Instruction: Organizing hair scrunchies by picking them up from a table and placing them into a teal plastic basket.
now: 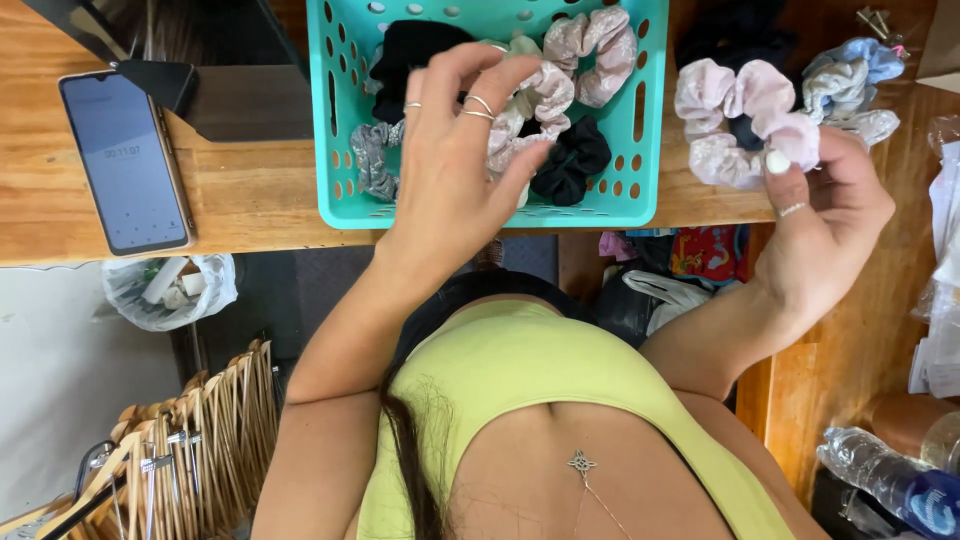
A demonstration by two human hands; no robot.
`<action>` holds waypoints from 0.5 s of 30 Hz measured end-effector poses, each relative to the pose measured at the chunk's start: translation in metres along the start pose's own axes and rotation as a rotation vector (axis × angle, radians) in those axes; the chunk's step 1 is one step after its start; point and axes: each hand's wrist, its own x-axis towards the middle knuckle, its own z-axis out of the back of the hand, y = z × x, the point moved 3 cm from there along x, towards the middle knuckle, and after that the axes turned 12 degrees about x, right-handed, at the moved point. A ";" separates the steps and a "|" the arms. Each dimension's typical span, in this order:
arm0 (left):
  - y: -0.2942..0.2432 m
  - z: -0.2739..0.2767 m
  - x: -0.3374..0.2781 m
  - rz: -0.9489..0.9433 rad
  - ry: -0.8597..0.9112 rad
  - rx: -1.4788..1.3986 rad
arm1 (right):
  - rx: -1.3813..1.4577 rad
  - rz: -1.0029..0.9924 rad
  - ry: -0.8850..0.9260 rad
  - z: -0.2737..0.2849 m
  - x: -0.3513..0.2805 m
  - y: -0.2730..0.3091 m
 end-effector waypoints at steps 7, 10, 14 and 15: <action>-0.008 -0.035 -0.004 0.219 0.294 -0.445 | 0.819 -0.251 0.202 -0.045 -0.004 -0.022; -0.011 -0.042 -0.007 0.261 0.236 -0.697 | 0.912 -0.441 0.190 -0.060 -0.005 -0.022; -0.004 -0.034 -0.009 0.269 0.167 -0.418 | 1.052 -0.539 0.159 -0.054 0.004 -0.026; 0.000 -0.034 -0.011 0.215 0.136 -0.231 | 1.114 -0.560 0.158 -0.051 0.006 -0.029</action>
